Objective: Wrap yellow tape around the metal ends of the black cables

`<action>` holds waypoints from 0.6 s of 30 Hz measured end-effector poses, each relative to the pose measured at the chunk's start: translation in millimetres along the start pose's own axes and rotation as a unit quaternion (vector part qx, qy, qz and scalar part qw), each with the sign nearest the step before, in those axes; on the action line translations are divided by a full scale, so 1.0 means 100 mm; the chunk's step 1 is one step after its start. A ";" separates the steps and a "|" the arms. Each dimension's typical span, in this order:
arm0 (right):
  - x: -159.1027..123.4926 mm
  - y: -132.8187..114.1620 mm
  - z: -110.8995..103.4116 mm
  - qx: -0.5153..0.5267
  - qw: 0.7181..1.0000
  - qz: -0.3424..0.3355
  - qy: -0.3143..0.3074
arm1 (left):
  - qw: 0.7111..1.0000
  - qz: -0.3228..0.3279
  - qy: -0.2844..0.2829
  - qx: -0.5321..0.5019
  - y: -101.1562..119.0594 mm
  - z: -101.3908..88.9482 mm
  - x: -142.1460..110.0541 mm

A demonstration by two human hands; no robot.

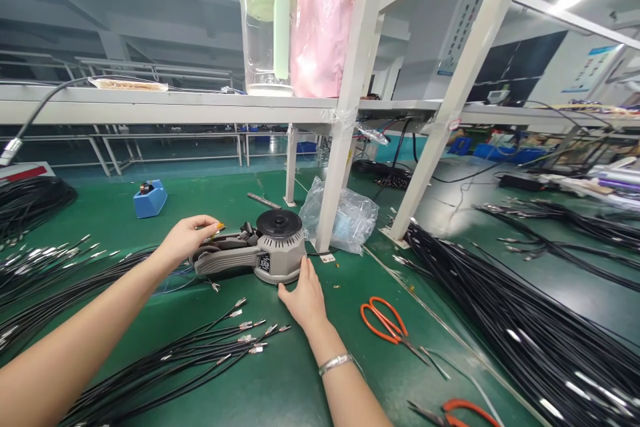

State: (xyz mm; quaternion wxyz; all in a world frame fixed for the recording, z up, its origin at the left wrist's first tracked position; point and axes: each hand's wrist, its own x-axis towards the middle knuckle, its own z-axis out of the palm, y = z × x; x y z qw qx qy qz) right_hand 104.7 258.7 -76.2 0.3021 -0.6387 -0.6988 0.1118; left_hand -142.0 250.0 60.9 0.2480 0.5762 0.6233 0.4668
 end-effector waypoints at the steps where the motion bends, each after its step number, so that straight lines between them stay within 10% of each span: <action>1: 0.01 0.01 0.00 0.002 1.000 0.000 -0.006 | 1.000 0.000 -0.001 -0.001 0.00 0.00 0.00; 18: 0.06 0.12 -0.06 0.028 0.999 -0.017 -0.040 | 1.000 -0.006 -0.004 0.001 0.01 0.02 0.00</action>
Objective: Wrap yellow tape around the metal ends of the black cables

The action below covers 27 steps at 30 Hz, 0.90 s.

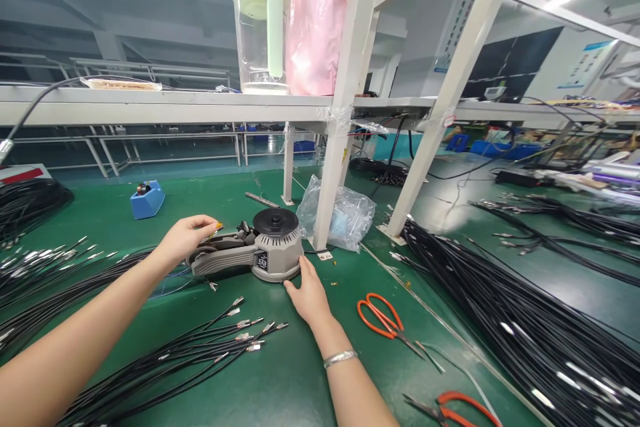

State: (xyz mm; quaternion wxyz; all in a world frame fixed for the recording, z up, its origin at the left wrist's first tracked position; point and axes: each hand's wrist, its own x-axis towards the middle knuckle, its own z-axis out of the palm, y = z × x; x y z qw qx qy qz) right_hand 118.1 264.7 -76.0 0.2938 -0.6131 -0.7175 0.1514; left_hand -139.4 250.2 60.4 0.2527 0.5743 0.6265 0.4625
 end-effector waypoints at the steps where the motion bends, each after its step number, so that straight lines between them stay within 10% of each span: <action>1: 0.00 0.00 -0.01 0.001 1.000 0.003 -0.003 | 1.000 -0.002 0.000 0.000 0.02 0.00 -0.01; 27: -0.03 -0.10 0.01 -0.001 0.999 0.034 -0.004 | 0.999 -0.019 -0.014 -0.027 0.05 0.05 -0.02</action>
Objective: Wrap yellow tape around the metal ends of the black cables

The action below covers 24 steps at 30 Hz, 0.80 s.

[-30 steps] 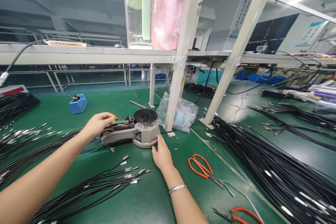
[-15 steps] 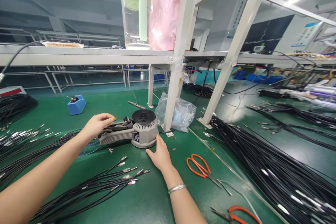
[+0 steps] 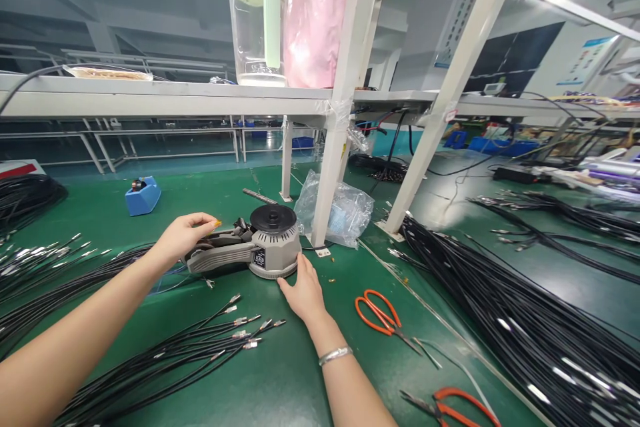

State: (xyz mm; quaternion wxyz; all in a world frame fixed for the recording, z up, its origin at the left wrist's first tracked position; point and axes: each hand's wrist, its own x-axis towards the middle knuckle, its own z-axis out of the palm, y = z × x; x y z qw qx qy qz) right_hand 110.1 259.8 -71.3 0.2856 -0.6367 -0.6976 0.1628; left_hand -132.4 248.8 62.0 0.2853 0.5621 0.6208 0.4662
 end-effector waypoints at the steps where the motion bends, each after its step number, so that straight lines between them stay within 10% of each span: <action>1: 0.00 0.00 0.00 0.000 1.000 0.002 0.000 | 1.000 0.000 -0.001 0.000 0.00 0.00 0.00; 24: -0.04 -0.04 0.08 -0.027 0.999 -0.008 0.027 | 1.000 0.018 -0.008 0.009 -0.03 0.02 -0.01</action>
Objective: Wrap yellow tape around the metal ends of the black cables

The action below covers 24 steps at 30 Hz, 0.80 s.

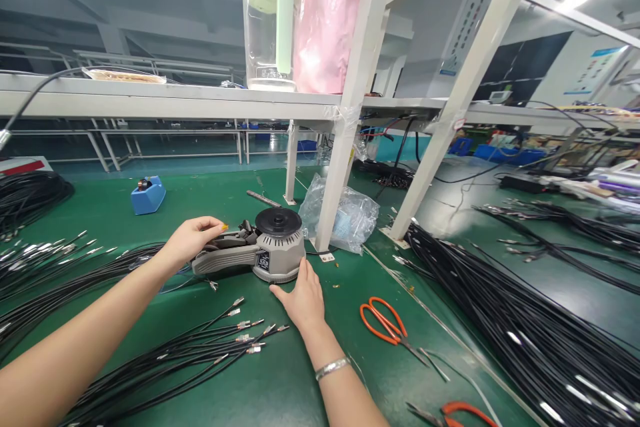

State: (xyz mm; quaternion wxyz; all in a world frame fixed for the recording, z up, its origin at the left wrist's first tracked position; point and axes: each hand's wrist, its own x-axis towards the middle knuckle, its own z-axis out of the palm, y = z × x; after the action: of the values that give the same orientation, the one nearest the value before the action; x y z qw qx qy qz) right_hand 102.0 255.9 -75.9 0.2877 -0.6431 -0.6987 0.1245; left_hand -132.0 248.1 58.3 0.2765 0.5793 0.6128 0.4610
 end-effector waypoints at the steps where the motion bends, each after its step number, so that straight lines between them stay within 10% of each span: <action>1: 0.01 0.02 -0.01 -0.001 1.000 -0.003 -0.002 | 1.000 0.001 0.001 0.001 0.00 0.00 0.00; 24: 0.06 0.15 -0.07 -0.022 0.999 -0.033 0.011 | 1.000 -0.003 0.015 -0.003 0.01 -0.06 0.00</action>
State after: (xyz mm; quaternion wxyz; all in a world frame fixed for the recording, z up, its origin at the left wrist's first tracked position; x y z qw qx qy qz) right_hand 118.2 262.2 -76.4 0.2850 -0.6272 -0.7189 0.0931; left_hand -136.8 246.9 61.3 0.2706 0.5700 0.6168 0.4706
